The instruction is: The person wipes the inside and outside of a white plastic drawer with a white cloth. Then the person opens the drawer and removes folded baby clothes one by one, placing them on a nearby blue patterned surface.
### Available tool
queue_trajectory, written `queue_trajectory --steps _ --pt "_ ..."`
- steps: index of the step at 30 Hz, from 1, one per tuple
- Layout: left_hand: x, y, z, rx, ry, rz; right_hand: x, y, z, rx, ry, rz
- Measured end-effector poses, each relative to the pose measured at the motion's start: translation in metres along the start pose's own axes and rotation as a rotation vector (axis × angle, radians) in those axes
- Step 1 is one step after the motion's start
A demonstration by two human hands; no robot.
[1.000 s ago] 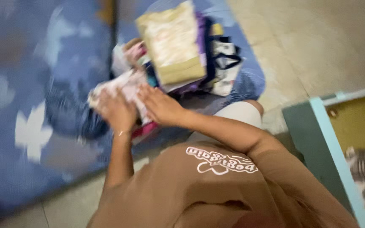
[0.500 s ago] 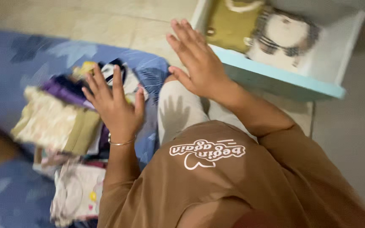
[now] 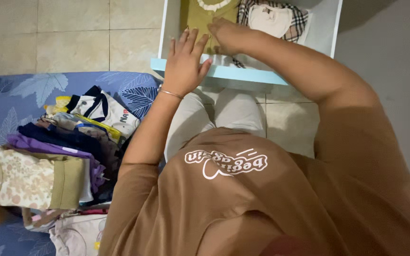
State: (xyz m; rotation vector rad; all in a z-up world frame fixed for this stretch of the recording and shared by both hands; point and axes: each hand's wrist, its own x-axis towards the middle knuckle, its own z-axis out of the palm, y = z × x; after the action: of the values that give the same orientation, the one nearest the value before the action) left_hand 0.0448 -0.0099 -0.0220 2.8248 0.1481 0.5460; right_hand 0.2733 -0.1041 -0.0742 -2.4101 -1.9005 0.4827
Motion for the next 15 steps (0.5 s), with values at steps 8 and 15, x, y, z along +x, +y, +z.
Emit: queue_trajectory --steps 8,15 --pt "0.0 -0.015 -0.022 -0.139 0.09 -0.047 0.027 -0.013 0.019 -0.158 -0.178 0.117" --pt "-0.008 -0.024 -0.04 -0.167 0.137 -0.037 0.054 0.018 0.054 -0.163 0.079 0.006"
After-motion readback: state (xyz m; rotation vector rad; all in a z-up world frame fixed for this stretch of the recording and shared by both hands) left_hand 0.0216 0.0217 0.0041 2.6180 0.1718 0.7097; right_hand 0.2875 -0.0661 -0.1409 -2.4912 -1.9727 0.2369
